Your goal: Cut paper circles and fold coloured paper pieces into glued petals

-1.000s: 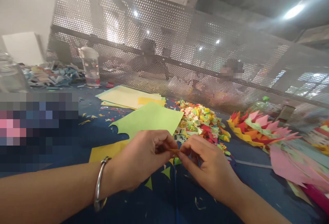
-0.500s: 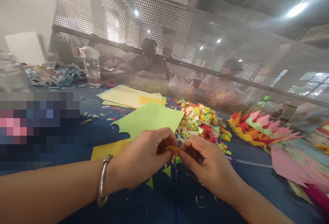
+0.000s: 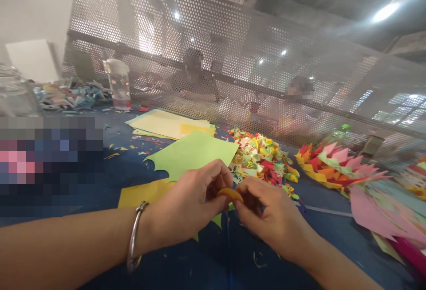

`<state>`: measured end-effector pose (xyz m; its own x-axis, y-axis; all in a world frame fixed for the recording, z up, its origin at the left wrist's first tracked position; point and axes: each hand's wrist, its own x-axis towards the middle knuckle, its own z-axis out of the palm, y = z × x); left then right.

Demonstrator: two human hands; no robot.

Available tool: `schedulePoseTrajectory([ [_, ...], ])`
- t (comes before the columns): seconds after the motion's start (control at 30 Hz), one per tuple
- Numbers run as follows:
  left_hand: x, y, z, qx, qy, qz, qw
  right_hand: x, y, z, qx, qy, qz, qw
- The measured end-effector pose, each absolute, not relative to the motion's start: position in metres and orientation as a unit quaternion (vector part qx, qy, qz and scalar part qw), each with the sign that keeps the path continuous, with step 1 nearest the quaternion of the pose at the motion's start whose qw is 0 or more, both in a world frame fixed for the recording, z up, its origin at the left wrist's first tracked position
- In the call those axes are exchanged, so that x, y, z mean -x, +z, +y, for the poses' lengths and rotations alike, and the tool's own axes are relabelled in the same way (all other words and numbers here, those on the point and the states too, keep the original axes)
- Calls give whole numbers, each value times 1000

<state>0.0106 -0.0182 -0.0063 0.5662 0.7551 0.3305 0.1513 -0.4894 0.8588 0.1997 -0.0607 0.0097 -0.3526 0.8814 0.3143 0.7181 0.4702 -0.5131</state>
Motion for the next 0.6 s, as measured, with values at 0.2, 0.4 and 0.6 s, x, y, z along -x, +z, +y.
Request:
schedulePoseTrajectory([
  [0.2, -9, -3, -17, -765, 359, 294, 447, -203, 10, -61, 490, 147, -809, 289],
  [0.4, -6, -1, -13, -798, 307, 313, 415, -202, 6, -58, 492, 180, -805, 277],
  [0.6, 0, 3, -8, -820, 235, 326, 409, -203, 5, -60, 501, 189, -805, 254],
])
